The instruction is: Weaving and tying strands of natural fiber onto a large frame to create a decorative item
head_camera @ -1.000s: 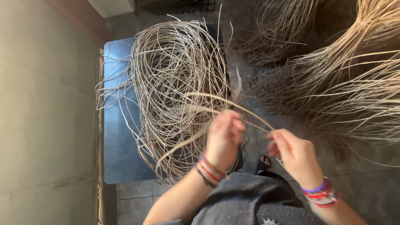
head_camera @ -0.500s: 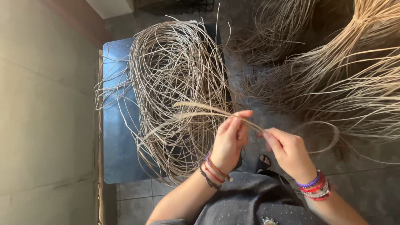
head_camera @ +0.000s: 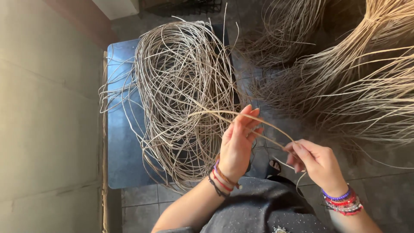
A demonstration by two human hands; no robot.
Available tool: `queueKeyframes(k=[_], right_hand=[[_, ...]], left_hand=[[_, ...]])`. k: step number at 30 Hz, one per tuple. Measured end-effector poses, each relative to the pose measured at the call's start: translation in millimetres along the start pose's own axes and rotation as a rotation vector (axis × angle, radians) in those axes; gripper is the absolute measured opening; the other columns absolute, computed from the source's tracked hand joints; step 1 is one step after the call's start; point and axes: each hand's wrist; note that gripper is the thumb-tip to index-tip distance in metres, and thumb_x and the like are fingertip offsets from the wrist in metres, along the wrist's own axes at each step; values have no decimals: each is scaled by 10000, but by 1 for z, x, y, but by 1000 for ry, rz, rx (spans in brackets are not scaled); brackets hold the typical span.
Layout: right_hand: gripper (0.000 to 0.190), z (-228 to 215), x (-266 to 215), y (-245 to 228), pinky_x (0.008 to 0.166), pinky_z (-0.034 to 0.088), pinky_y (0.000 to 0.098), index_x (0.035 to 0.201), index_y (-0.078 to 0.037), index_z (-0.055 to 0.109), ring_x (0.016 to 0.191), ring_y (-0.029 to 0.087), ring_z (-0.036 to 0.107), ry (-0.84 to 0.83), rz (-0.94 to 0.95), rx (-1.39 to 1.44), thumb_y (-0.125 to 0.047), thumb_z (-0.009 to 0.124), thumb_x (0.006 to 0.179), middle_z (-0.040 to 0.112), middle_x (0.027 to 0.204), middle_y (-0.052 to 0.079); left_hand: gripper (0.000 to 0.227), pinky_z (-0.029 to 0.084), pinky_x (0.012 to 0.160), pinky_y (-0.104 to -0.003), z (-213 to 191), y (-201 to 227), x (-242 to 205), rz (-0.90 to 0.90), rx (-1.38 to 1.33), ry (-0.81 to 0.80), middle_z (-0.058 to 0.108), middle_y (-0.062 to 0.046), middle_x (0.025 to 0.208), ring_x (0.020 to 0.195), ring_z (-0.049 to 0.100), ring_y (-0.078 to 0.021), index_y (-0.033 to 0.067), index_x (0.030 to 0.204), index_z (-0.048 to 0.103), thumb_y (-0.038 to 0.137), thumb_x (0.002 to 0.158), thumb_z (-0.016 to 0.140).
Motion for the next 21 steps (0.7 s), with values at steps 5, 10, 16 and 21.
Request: queueKeyframes(k=[5,10,16,21], right_hand=[[344,-5,-6,21,544,537,276,944,19,787,506,171,631,0,55,62,-182,525,1038,746,666,88],[345,-14,-8,44,563,550,264,1007,-7,839,532,159,640,-77,77,16,-173,537,1022,752,670,80],[348,-17,-11,59,668,499,237,1007,-110,886,636,96,634,-129,-85,-181,-214,555,994,725,742,-18],[344,-14,-14,54,576,438,245,1064,-128,874,573,99,529,-129,-125,-195,-237,554,995,602,701,-22]], left_hand=[[453,527,1030,-428,-2,-2,3,55,-107,-23,687,-172,1295,1219,651,-314,30,1441,557,316,1099,472],[379,518,1071,-446,-3,-3,6,97,-89,-15,714,-159,1245,1219,662,-329,49,1349,596,309,1123,437],[373,569,1016,-400,7,-5,5,107,74,-29,733,-166,1188,1142,705,-290,14,1263,619,289,1136,402],[385,559,1008,-392,11,-18,2,37,121,-29,742,-178,1151,1108,715,-277,18,1241,627,330,1117,439]])
Point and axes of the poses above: each hand's wrist, its own x-axis towards the middle knuckle, its own z-axis out of the palm, y = z × x
